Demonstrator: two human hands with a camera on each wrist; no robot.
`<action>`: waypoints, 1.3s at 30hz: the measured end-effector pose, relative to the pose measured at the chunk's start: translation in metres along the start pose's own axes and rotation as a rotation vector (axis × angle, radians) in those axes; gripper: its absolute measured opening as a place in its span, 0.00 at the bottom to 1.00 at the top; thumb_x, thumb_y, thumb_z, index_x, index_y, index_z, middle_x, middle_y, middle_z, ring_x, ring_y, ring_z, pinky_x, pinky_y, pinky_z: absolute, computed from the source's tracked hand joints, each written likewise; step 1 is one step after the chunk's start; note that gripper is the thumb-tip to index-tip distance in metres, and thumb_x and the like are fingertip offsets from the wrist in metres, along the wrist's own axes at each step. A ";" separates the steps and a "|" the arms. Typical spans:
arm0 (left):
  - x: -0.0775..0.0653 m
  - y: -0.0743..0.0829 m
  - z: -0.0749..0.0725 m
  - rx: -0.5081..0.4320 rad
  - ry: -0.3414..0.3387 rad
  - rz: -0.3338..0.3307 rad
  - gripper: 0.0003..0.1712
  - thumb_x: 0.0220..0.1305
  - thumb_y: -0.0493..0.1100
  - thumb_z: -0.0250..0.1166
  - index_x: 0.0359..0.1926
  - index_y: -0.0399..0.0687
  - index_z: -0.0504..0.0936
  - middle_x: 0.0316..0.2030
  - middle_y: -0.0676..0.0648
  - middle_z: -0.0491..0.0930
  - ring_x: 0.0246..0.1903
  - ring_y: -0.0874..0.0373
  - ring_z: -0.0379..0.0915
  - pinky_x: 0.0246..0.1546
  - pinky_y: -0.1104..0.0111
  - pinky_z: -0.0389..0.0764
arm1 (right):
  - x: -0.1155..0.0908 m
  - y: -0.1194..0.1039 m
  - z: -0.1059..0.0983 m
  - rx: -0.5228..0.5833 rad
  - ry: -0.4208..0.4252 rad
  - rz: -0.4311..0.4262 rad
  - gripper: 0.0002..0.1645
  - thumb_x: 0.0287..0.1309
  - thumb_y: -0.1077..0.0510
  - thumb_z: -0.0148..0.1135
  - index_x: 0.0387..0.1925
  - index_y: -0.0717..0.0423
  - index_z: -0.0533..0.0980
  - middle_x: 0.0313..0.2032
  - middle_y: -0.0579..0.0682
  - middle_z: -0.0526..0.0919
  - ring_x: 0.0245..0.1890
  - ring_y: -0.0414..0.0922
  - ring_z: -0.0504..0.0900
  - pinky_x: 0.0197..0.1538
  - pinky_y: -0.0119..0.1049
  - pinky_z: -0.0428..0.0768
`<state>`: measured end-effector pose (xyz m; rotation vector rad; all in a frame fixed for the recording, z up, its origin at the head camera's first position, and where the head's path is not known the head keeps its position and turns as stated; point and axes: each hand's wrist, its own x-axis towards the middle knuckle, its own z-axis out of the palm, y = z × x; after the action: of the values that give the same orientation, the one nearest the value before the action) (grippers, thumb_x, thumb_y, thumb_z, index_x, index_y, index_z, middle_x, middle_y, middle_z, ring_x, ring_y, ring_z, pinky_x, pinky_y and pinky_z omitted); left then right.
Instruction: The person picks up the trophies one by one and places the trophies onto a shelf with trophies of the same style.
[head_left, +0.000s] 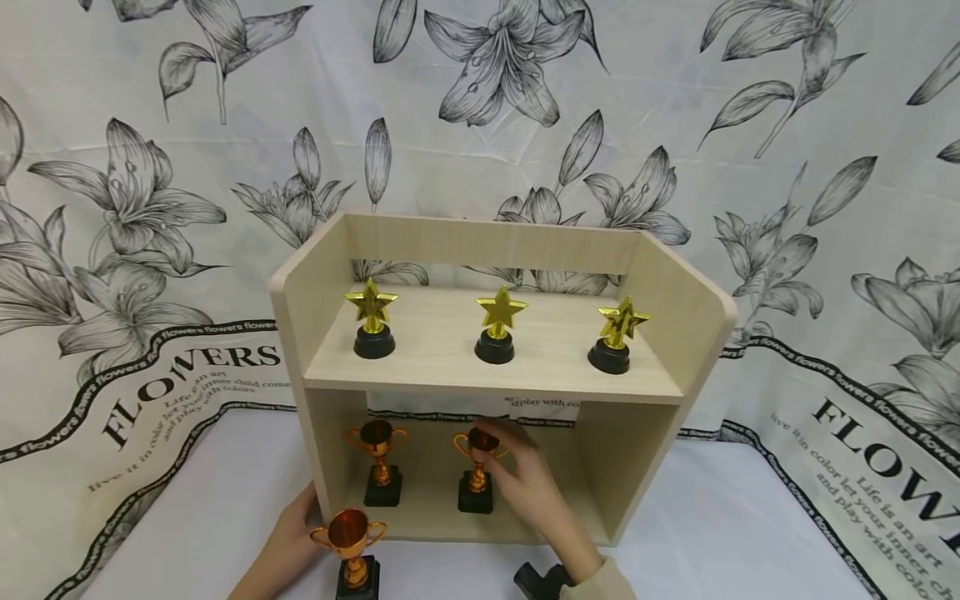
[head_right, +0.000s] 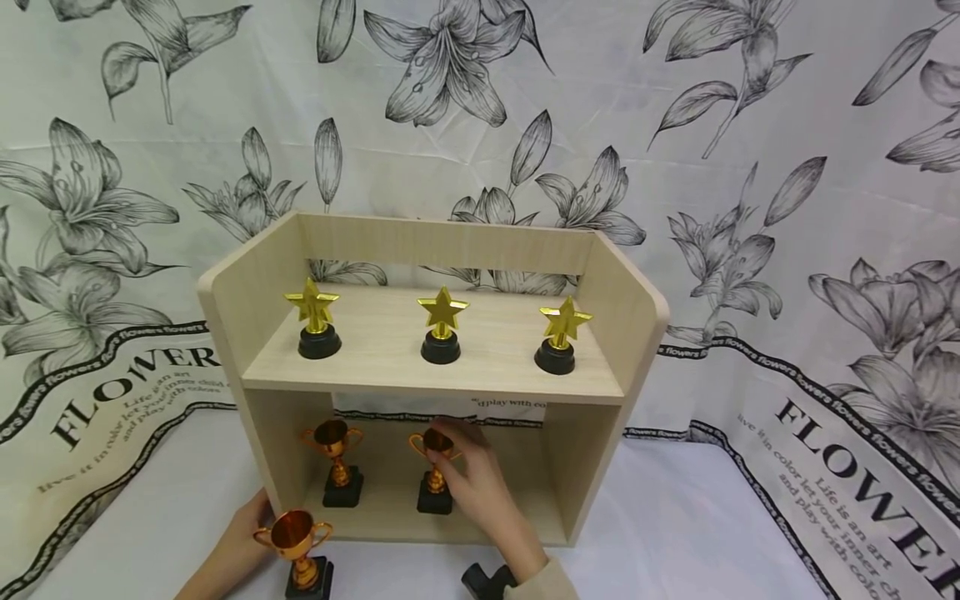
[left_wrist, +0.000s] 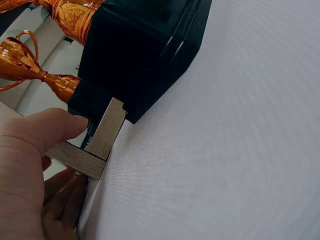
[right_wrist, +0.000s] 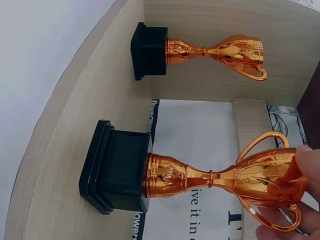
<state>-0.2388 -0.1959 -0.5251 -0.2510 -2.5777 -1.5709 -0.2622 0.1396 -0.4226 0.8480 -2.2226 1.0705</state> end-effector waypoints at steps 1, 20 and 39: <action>0.000 0.000 0.000 0.000 -0.002 0.000 0.50 0.51 0.50 0.71 0.68 0.34 0.57 0.62 0.33 0.66 0.63 0.37 0.57 0.59 0.41 0.58 | 0.000 0.000 0.000 -0.007 0.000 -0.001 0.25 0.54 0.60 0.66 0.55 0.52 0.75 0.54 0.50 0.77 0.53 0.47 0.75 0.51 0.44 0.76; 0.001 -0.001 0.000 0.014 -0.014 -0.025 0.50 0.52 0.52 0.70 0.69 0.37 0.56 0.62 0.33 0.66 0.63 0.36 0.58 0.59 0.41 0.59 | 0.004 -0.013 -0.005 -0.047 0.025 -0.024 0.22 0.56 0.59 0.65 0.54 0.50 0.76 0.57 0.50 0.75 0.58 0.48 0.70 0.55 0.48 0.71; 0.000 -0.001 -0.001 0.008 -0.013 -0.020 0.49 0.52 0.53 0.70 0.69 0.40 0.57 0.62 0.36 0.66 0.63 0.39 0.59 0.59 0.42 0.60 | 0.007 -0.030 -0.003 0.018 0.034 -0.120 0.23 0.57 0.62 0.63 0.55 0.54 0.75 0.56 0.51 0.75 0.55 0.49 0.72 0.53 0.42 0.73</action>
<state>-0.2390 -0.1973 -0.5250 -0.2356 -2.6034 -1.5707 -0.2449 0.1248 -0.4018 0.9511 -2.1086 1.0419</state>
